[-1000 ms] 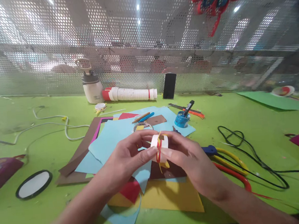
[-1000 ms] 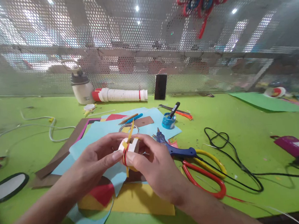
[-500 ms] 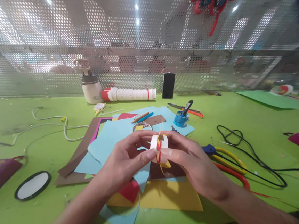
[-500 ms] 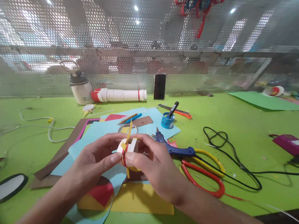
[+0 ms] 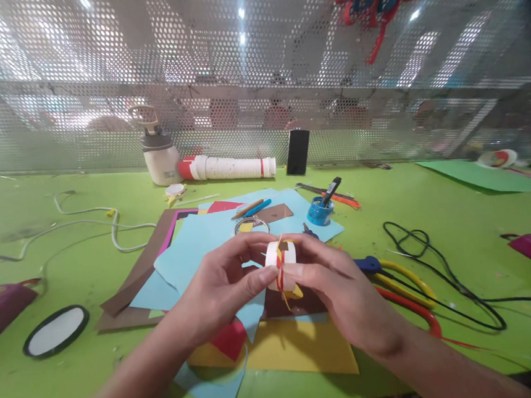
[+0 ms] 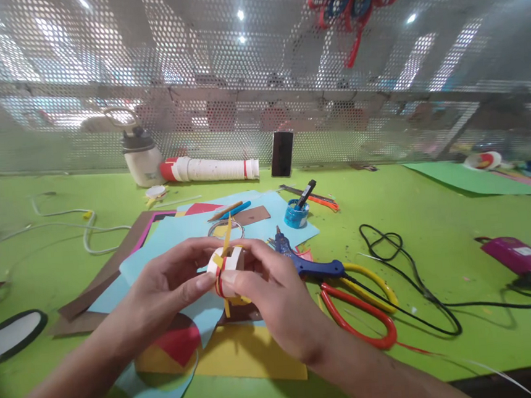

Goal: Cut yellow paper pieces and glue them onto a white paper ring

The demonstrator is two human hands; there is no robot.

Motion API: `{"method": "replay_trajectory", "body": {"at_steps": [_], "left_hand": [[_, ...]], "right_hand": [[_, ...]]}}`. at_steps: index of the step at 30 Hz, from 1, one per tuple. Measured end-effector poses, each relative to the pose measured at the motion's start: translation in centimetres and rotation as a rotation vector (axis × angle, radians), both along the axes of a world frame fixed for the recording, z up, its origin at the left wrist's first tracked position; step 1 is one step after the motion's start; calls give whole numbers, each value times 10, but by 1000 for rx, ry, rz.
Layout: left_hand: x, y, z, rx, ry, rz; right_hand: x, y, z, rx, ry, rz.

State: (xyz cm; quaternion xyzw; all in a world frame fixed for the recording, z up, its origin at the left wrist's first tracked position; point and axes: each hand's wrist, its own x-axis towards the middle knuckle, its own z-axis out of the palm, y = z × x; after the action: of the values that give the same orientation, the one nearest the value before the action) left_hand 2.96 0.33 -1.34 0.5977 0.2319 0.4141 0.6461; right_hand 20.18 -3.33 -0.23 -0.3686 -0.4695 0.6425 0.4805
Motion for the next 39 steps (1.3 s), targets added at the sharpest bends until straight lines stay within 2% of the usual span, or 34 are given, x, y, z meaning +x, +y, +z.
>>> {"method": "replay_trajectory", "body": {"at_steps": [11,21,28,39], "left_hand": [[-1,1,-2,40,47,30],[0,4,0,15,25,30],[-1,2,1,-1,40,13],[0,4,2,60,58,49]], "right_hand": [[-1,0,-4,-18,23,-11],[0,2,4,3,-128,-10],[4,5,4,136,-207,-20],[0,6,9,8,-126,-21]]}}
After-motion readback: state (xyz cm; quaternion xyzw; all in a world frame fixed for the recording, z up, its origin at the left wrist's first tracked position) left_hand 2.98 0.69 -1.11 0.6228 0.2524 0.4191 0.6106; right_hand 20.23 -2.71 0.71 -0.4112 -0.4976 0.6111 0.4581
